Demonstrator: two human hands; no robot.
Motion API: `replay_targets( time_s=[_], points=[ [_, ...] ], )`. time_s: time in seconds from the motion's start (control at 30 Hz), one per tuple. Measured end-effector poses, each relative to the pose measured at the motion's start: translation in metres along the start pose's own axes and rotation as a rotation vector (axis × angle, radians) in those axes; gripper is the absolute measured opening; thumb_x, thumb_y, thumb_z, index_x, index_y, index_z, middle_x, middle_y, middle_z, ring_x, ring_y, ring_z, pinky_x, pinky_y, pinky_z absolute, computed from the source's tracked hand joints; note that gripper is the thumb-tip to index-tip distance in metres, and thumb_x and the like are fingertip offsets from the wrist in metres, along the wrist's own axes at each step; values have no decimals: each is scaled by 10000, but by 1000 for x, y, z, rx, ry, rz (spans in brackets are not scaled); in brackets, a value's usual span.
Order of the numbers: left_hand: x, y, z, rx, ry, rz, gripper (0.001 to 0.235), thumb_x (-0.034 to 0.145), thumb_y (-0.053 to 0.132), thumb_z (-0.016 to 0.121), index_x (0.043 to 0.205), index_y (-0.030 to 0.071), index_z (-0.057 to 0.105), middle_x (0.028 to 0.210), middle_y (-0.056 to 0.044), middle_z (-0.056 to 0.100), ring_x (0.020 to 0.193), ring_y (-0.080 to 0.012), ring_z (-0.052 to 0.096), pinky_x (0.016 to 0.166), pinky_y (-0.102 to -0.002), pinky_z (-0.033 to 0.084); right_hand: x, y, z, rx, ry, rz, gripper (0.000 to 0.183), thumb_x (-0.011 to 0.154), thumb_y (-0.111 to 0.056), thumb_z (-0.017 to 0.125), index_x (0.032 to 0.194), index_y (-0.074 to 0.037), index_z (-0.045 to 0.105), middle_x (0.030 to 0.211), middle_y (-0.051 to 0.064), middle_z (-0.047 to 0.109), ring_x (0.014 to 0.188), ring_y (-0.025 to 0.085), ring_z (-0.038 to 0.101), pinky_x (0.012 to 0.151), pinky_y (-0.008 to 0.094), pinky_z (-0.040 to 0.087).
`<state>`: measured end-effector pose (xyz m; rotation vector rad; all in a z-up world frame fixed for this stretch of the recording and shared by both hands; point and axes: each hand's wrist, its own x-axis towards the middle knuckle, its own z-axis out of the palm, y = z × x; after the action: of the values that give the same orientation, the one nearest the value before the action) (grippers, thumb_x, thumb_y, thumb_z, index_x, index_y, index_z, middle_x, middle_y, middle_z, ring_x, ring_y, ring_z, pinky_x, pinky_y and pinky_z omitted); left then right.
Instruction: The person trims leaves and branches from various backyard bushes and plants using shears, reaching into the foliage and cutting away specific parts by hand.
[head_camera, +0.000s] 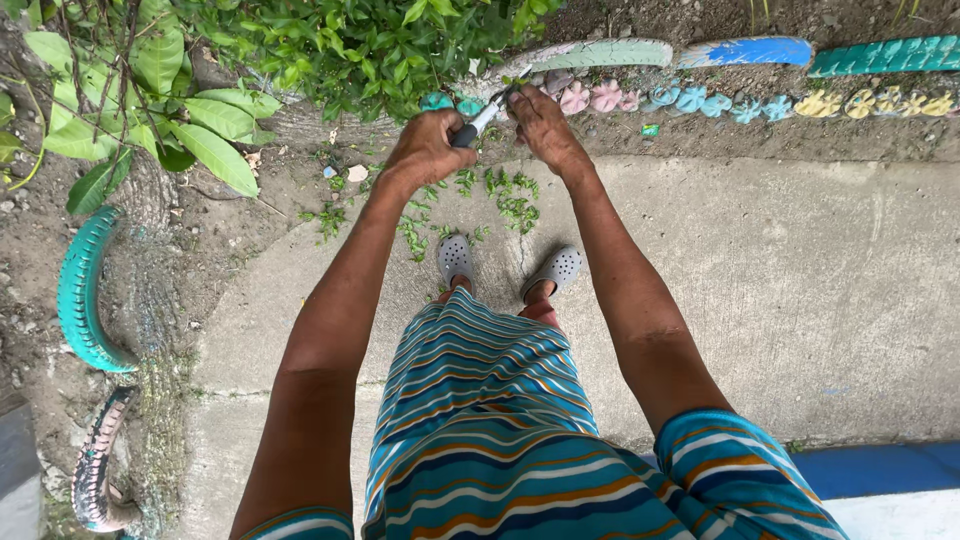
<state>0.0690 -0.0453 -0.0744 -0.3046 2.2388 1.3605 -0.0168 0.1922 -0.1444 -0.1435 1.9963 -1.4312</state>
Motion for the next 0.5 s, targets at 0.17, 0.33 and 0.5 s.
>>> replay_targets(
  time_s=[0.17,0.33,0.5],
  points=[
    [-64,-58,63,-242,42,-160,282,776,193,803,984,51,676,858,-86,686,782,-205,648,737,-360,524,-58,18,33,-287,-98,224,465,1094,-428,413,1240,-29,604,907,184,594,746,262,599,718,450,562],
    [-116,-118,134,-858,109,-197,294,876,150,676,1089,-43,615,910,-119,702,866,-230,654,828,-376,517,-103,24,47,-386,-101,-198,702,978,-377,688,1473,-10,351,1417,297,420,1246,395,487,1029,501,444],
    [-153,-117,171,-1037,204,-219,514,762,158,688,1247,42,566,1028,-87,720,977,-203,673,930,-335,530,-115,21,20,-420,-172,-224,952,856,-321,789,1573,-86,208,1566,208,306,1330,366,497,1114,438,408]
  ],
)
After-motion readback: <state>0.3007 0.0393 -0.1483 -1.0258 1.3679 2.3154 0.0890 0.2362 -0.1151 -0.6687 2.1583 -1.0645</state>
